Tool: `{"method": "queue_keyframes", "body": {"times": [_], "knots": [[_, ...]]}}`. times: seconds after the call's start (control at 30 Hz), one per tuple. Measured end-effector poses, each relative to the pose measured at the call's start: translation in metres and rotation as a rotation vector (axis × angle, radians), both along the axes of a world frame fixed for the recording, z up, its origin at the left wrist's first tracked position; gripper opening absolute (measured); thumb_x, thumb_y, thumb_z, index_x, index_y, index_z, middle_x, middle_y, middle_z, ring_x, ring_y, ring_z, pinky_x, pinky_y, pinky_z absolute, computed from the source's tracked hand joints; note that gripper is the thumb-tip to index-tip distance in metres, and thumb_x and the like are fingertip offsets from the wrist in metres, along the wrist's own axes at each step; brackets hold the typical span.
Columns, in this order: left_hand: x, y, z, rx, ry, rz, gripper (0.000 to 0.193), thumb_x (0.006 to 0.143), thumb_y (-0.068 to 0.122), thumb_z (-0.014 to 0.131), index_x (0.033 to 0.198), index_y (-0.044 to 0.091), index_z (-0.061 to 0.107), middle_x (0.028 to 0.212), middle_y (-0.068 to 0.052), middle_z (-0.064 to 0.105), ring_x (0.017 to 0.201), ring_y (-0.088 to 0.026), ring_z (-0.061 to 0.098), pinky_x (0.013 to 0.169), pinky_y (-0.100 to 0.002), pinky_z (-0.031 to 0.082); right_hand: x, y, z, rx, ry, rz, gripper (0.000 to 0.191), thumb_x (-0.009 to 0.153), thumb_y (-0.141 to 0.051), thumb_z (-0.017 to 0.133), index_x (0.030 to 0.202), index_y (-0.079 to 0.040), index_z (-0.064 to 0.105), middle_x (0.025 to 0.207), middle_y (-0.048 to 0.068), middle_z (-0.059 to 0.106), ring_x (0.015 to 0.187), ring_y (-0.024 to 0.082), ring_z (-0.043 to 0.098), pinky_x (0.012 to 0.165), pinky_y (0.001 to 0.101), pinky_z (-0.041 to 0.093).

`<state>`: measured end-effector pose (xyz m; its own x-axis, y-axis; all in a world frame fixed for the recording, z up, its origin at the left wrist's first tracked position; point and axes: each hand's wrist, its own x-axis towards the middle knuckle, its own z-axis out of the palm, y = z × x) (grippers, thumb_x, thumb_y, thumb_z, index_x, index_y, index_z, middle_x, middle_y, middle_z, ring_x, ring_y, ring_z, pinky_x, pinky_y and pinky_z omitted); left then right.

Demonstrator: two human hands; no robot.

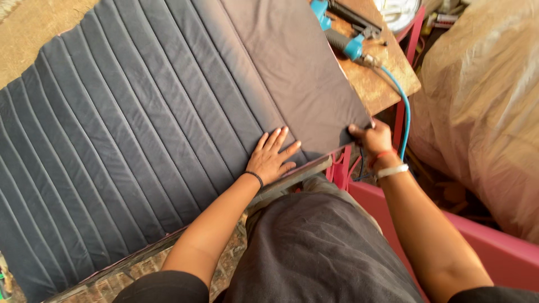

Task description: The person aligns a padded gray fabric panel over a foam-covered wooden frame, then uses a pneumatic nail gun to staple the fabric edge to the frame along one side. They press the fabric flat with their hands, peel back the overhanging edge, and cut off the excess fabric and foam with scissors.

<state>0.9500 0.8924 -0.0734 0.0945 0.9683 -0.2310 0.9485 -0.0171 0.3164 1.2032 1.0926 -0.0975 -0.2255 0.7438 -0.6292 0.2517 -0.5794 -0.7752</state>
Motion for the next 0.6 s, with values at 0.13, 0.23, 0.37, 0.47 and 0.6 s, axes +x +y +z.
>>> {"method": "queue_keyframes", "body": {"times": [0.13,0.23,0.37,0.47,0.6], "knots": [[-0.003,0.006,0.014,0.042,-0.032,0.049,0.064,0.092,0.053,0.060,0.152,0.033,0.046,0.167,-0.016,0.020,0.152,-0.034,0.022,0.121,-0.055,0.018,-0.009,0.017,-0.007,0.461,-0.217,-0.039,0.038,0.077,-0.009,0.089,0.107,0.002,0.067,0.097,0.007,0.068,0.087,0.015,0.062,0.077,0.0303,0.053],[-0.005,0.015,0.025,-0.059,-0.043,0.087,0.062,0.094,0.054,0.060,0.151,0.035,0.045,0.167,-0.015,0.019,0.153,-0.033,0.020,0.121,-0.055,0.016,-0.032,0.061,0.017,0.622,-0.258,-0.004,0.038,0.083,-0.011,0.080,0.114,0.000,0.062,0.101,0.013,0.067,0.091,0.025,0.066,0.080,0.0335,0.055],[-0.006,0.024,0.037,-0.081,-0.074,0.130,0.065,0.091,0.048,0.064,0.151,0.034,0.046,0.167,-0.013,0.018,0.152,-0.032,0.019,0.121,-0.054,0.015,-0.108,0.129,0.044,1.008,-0.384,0.448,0.037,0.084,-0.011,0.076,0.118,-0.003,0.064,0.119,0.021,0.067,0.110,0.039,0.064,0.092,0.0446,0.052],[-0.009,0.027,0.040,-0.128,-0.165,0.224,0.061,0.089,0.039,0.067,0.148,0.032,0.052,0.168,-0.011,0.020,0.154,-0.031,0.019,0.122,-0.052,0.016,-0.180,0.176,0.044,1.217,-0.510,0.692,0.059,0.080,-0.014,0.079,0.130,0.003,0.053,0.124,0.029,0.061,0.120,0.044,0.057,0.101,0.0492,0.047],[-0.033,0.004,0.037,-0.082,-0.302,0.431,0.049,0.092,0.031,0.068,0.140,0.022,0.061,0.166,-0.012,0.032,0.155,-0.032,0.024,0.123,-0.047,0.025,-0.226,0.203,0.042,0.839,-0.728,0.897,0.062,0.078,-0.018,0.083,0.129,-0.002,0.051,0.127,0.027,0.060,0.120,0.045,0.058,0.100,0.0523,0.049]]}}
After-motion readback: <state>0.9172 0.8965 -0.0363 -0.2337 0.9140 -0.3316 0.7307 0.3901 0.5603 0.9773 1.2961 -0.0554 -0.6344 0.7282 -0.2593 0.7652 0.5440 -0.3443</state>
